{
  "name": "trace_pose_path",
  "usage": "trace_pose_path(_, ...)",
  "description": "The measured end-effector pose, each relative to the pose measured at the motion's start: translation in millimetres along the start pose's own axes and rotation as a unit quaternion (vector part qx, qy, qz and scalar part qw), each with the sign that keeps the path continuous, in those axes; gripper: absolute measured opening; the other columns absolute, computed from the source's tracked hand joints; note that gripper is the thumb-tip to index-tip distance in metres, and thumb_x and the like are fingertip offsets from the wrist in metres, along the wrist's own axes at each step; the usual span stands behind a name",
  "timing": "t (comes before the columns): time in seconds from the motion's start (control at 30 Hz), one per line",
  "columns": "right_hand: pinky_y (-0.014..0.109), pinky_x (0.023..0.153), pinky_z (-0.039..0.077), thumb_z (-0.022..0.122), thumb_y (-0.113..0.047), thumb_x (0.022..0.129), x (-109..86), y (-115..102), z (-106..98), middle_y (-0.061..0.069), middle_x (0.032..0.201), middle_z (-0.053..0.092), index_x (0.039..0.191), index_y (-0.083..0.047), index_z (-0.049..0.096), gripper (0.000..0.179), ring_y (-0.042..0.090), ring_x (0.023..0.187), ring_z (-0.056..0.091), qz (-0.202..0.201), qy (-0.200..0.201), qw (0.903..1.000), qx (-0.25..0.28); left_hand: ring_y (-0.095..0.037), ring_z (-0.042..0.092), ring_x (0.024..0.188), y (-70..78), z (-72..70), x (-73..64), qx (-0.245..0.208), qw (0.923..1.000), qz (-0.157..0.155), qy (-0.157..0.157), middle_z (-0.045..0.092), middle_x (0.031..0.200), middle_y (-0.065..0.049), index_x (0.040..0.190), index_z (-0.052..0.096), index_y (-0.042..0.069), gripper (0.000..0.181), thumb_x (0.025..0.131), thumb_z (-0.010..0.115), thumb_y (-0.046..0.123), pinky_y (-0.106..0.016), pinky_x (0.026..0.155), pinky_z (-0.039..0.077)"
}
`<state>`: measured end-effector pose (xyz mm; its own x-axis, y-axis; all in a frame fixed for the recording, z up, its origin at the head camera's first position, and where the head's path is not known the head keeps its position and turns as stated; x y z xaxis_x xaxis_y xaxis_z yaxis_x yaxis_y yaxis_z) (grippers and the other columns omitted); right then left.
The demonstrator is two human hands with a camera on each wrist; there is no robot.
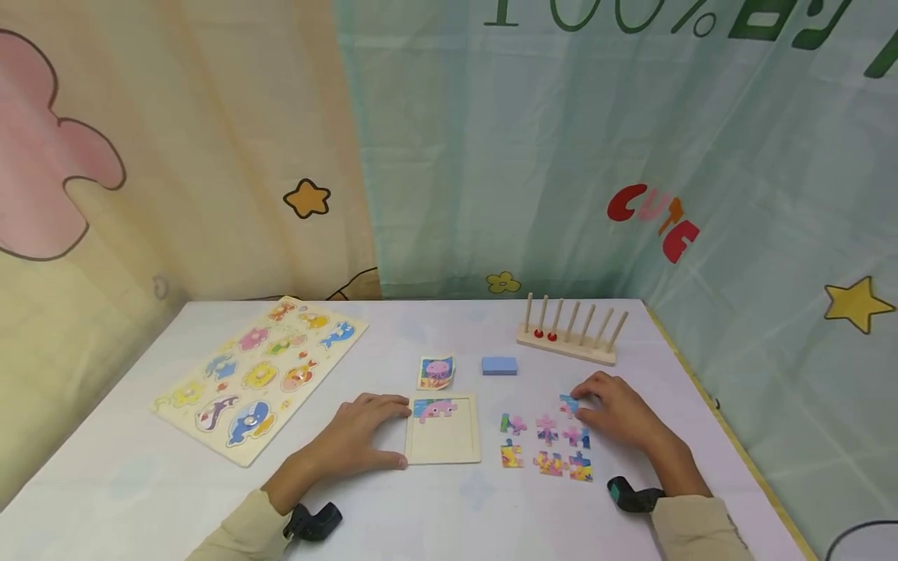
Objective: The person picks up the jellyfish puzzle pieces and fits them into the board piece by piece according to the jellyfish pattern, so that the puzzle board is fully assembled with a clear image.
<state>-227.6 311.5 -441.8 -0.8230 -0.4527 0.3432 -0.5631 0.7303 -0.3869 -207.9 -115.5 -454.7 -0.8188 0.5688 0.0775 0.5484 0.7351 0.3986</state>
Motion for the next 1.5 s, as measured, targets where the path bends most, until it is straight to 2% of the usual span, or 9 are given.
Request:
trace_pose_path(0.2, 0.044, 0.083, 0.048, 0.083, -0.005, 0.079, 2.9, -2, 4, -0.003, 0.098, 0.064, 0.097, -0.01, 0.073, 0.021, 0.026, 0.095, 0.062, 0.0, -0.005, 1.0, -0.007, -0.024, 0.045, 0.131, -0.3, -1.7, -3.4, -0.01, 0.9999, 0.0, 0.005, 0.053, 0.146, 0.002, 0.136, 0.062, 0.019, 0.071, 0.079, 0.08, 0.057, -0.048, 0.094, 0.037)
trace_pose_path(0.4, 0.05, 0.087, 0.048, 0.082, -0.008, 0.082, 4.6, -6, 3, -0.002, 0.101, 0.064, 0.099, -0.01, 0.072, 0.02, 0.029, 0.099, 0.063, 0.038, -0.015, 0.9988, -0.027, -0.024, 0.045, 0.131, -0.3, -2.7, -3.3, -0.005, 1.0, 0.004, 0.007, 0.053, 0.147, 0.002, 0.137, 0.062, 0.02, 0.071, 0.08, 0.079, 0.058, -0.048, 0.095, 0.038)
trace_pose_path(0.53, 0.05, 0.087, 0.05, 0.081, -0.009, 0.083, 14.3, -14, 4, -0.001, 0.102, 0.063, 0.102, -0.009, 0.072, 0.021, 0.027, 0.099, 0.063, 0.054, -0.018, 0.9979, -0.029, -0.025, 0.045, 0.131, 0.5, -3.4, -2.4, -0.003, 0.9998, 0.01, 0.015, 0.053, 0.146, 0.001, 0.136, 0.062, 0.019, 0.071, 0.08, 0.079, 0.059, -0.048, 0.094, 0.038)
trace_pose_path(0.77, 0.05, 0.087, 0.052, 0.08, -0.015, 0.085, 52.1, -48, 19, -0.002, 0.104, 0.063, 0.104, -0.012, 0.071, 0.021, 0.026, 0.101, 0.063, 0.051, -0.069, 0.9962, -0.015, -0.025, 0.045, 0.13, 2.1, -3.3, -0.7, -0.008, 0.9998, 0.009, 0.013, 0.053, 0.146, 0.0, 0.136, 0.062, 0.018, 0.07, 0.08, 0.08, 0.057, -0.048, 0.093, 0.038)
trace_pose_path(0.87, 0.046, 0.089, 0.052, 0.079, -0.018, 0.086, 68.1, -68, 36, -0.004, 0.105, 0.062, 0.104, -0.014, 0.071, 0.021, 0.021, 0.103, 0.063, 0.049, -0.093, 0.9944, -0.012, -0.026, 0.045, 0.13, 2.2, -2.0, -0.2, -0.008, 0.9999, 0.009, 0.008, 0.054, 0.146, 0.0, 0.135, 0.063, 0.018, 0.069, 0.08, 0.081, 0.055, -0.049, 0.093, 0.038)
trace_pose_path(1.03, 0.038, 0.082, 0.052, 0.078, -0.021, 0.087, 89.7, -99, 63, -0.008, 0.101, 0.059, 0.105, -0.015, 0.072, 0.02, 0.012, 0.091, 0.059, 0.021, -0.131, 0.9911, -0.009, -0.025, 0.045, 0.13, -0.4, -0.1, 0.0, -0.011, 0.9998, 0.01, 0.011, 0.054, 0.146, 0.001, 0.135, 0.062, 0.018, 0.07, 0.079, 0.08, 0.057, -0.049, 0.094, 0.038)
trace_pose_path(1.13, 0.034, 0.076, 0.05, 0.079, -0.021, 0.086, 95.5, -111, 74, -0.009, 0.098, 0.058, 0.104, -0.015, 0.073, 0.02, 0.01, 0.084, 0.055, 0.024, -0.152, 0.9881, -0.014, -0.024, 0.045, 0.13, -1.4, 1.1, 0.3, -0.012, 0.9998, 0.01, 0.01, 0.053, 0.146, 0.002, 0.136, 0.062, 0.02, 0.071, 0.079, 0.079, 0.059, -0.049, 0.094, 0.038)
trace_pose_path(1.23, 0.032, 0.073, 0.048, 0.081, -0.021, 0.083, 97.5, -119, 79, -0.01, 0.095, 0.057, 0.102, -0.017, 0.073, 0.02, 0.01, 0.08, 0.052, 0.053, -0.163, 0.9847, -0.032, -0.024, 0.045, 0.131, -1.2, 0.4, 0.2, -0.012, 0.9999, 0.01, 0.008, 0.053, 0.146, 0.002, 0.136, 0.062, 0.02, 0.071, 0.079, 0.079, 0.06, -0.049, 0.094, 0.038)
trace_pose_path(1.5, 0.031, 0.069, 0.046, 0.083, -0.017, 0.081, 98.3, -128, 84, -0.009, 0.09, 0.054, 0.097, -0.016, 0.071, 0.02, 0.012, 0.076, 0.05, 0.087, -0.149, 0.9839, -0.048, -0.023, 0.044, 0.131, 0.0, -1.5, -0.3, -0.011, 0.9998, 0.011, 0.01, 0.053, 0.146, 0.002, 0.137, 0.062, 0.02, 0.07, 0.08, 0.079, 0.059, -0.048, 0.094, 0.037)
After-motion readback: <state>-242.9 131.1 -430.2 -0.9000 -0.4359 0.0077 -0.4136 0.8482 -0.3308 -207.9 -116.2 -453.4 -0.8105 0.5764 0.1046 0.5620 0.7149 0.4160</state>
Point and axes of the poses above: each hand's wrist, its own x-axis towards the middle knuckle, its own z-axis out of the palm, y = z × x, the point moved 3 cm from there along x, towards the middle knuckle
